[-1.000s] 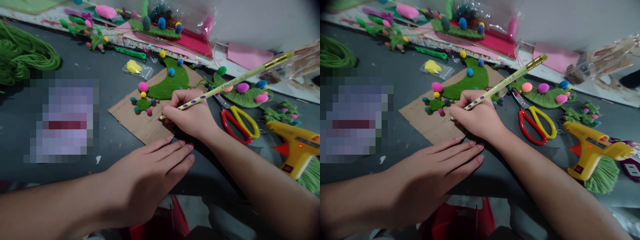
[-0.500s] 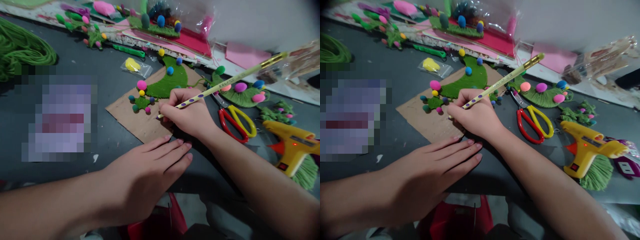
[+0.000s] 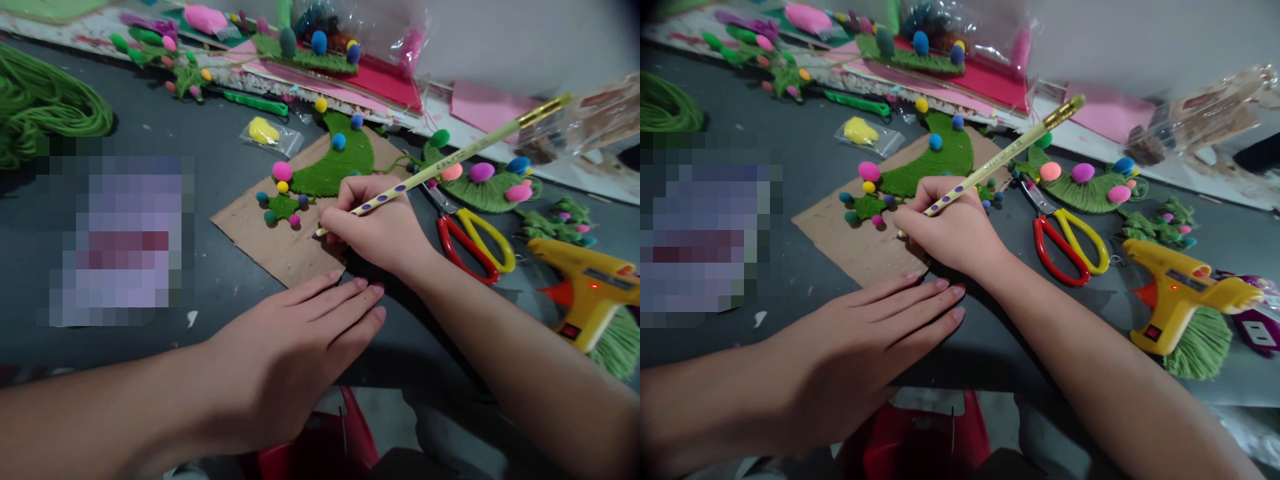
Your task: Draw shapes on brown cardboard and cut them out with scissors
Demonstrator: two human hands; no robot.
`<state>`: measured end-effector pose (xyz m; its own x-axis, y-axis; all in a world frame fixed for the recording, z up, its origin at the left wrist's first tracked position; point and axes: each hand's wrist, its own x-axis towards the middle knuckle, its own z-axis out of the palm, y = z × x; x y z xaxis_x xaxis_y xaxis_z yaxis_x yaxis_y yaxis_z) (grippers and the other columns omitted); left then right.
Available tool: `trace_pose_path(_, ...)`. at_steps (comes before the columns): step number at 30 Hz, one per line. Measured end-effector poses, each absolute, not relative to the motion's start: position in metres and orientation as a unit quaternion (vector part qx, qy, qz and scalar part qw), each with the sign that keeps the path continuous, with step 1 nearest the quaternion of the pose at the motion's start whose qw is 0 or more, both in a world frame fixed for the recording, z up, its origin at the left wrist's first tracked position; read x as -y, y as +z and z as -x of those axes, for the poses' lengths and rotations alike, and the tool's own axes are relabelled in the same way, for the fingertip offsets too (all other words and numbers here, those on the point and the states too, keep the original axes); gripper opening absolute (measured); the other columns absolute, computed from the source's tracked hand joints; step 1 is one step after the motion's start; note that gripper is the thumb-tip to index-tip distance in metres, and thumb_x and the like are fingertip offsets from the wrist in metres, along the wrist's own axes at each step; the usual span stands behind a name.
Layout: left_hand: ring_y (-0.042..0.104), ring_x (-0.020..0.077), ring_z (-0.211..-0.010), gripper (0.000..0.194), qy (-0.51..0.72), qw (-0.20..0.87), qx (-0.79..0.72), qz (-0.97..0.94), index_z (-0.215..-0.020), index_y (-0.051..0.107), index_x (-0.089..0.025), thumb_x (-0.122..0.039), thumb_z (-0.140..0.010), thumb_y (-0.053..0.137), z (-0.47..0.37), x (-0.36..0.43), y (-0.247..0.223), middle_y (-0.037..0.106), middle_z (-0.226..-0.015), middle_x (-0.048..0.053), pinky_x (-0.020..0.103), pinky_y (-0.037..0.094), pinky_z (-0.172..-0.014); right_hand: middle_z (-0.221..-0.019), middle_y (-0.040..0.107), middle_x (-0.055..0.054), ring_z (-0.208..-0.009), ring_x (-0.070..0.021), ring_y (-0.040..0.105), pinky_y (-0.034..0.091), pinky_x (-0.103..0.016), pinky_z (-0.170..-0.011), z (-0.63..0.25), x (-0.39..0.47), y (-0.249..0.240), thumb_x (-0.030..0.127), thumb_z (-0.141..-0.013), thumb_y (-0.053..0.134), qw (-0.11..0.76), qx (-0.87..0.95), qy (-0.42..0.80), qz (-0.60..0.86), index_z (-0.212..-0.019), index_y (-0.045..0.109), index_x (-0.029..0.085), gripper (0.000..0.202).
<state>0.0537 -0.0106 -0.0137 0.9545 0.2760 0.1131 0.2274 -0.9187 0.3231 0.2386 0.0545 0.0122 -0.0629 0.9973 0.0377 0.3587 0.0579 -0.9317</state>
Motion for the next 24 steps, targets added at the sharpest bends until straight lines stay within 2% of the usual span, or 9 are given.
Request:
trace_pose_path(6, 0.017, 0.0255, -0.16, 0.085, 0.072, 0.158, -0.13, -0.976, -0.158, 0.03, -0.01, -0.014, -0.077, 0.054, -0.0537, 0.0107, -0.0116, 0.017, -0.173, 0.011, 0.041, 0.002, -0.132, -0.053, 0.059, 0.002, -0.052, -0.0136, 0.063, 0.048, -0.025, -0.046, -0.2409, -0.0553, 0.0111, 0.011, -0.075, 0.068, 0.391, 0.638, 0.346, 0.565, -0.054, 0.044, 0.023, 0.034)
trace_pose_path(16, 0.015, 0.025, -0.161, 0.084, 0.071, 0.163, -0.127, -0.976, -0.159, 0.029, -0.01, -0.017, -0.079, 0.053, -0.0543, 0.0115, -0.0129, 0.015, -0.173, 0.011, 0.037, -0.008, -0.13, -0.053, 0.06, 0.002, -0.051, -0.0133, 0.063, 0.048, -0.024, -0.045, -0.2429, -0.057, 0.0087, 0.009, -0.073, 0.065, 0.399, 0.642, 0.348, 0.555, -0.055, 0.044, 0.023, 0.031)
trace_pose_path(24, 0.013, 0.0247, -0.161, 0.084, 0.061, 0.168, -0.132, -0.975, -0.16, 0.027, -0.011, -0.017, -0.081, 0.052, -0.0534, 0.0115, -0.0115, 0.013, -0.174, 0.01, 0.037, -0.008, -0.13, -0.051, 0.059, 0.003, -0.05, -0.0143, 0.065, 0.045, -0.023, -0.042, -0.2411, -0.0569, 0.0102, 0.011, -0.072, 0.066, 0.404, 0.623, 0.375, 0.555, -0.055, 0.045, 0.023, 0.029)
